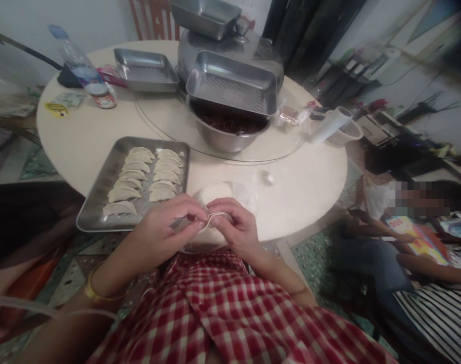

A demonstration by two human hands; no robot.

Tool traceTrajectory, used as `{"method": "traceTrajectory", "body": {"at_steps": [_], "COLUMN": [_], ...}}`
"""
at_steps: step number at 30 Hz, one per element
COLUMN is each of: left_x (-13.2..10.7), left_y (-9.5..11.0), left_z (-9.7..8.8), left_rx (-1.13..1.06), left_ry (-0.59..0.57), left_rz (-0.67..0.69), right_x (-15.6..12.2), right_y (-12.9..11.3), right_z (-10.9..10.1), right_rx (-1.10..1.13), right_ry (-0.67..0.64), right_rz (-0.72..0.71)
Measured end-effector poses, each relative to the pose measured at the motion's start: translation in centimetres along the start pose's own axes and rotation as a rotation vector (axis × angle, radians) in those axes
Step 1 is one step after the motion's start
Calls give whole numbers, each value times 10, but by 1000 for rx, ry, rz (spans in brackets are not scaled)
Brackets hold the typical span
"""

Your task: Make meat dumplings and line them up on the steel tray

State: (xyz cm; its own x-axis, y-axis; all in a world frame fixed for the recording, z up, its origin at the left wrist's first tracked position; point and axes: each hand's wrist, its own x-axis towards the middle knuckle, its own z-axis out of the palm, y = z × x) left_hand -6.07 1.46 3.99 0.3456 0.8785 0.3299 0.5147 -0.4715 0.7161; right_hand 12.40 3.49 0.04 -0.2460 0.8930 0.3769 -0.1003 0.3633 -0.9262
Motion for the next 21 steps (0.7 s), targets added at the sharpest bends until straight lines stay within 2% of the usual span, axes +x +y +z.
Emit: {"method": "traceTrajectory", "body": {"at_steps": [5,10,16,18,21], "left_x": [-1,-3,-7,-8,-9], "left_y": [3,6,9,10,10], "left_z": [1,6,4,3,4], "left_rx": [-30,32,73,70,83], "left_ry": [32,96,160,165,172], "left_rz": [4,30,-98,-77,42], "right_x": [-2,-3,-2,-2,-2], "right_y": [-2,-2,-1,-1,-2], "right_z": [1,1,1,1,2], "right_rx": [-19,-63,-16,-5,-12], "right_ry": [-24,-41,-29,-11,23], "right_rz": [-58,-75,-59,-73,-72]}}
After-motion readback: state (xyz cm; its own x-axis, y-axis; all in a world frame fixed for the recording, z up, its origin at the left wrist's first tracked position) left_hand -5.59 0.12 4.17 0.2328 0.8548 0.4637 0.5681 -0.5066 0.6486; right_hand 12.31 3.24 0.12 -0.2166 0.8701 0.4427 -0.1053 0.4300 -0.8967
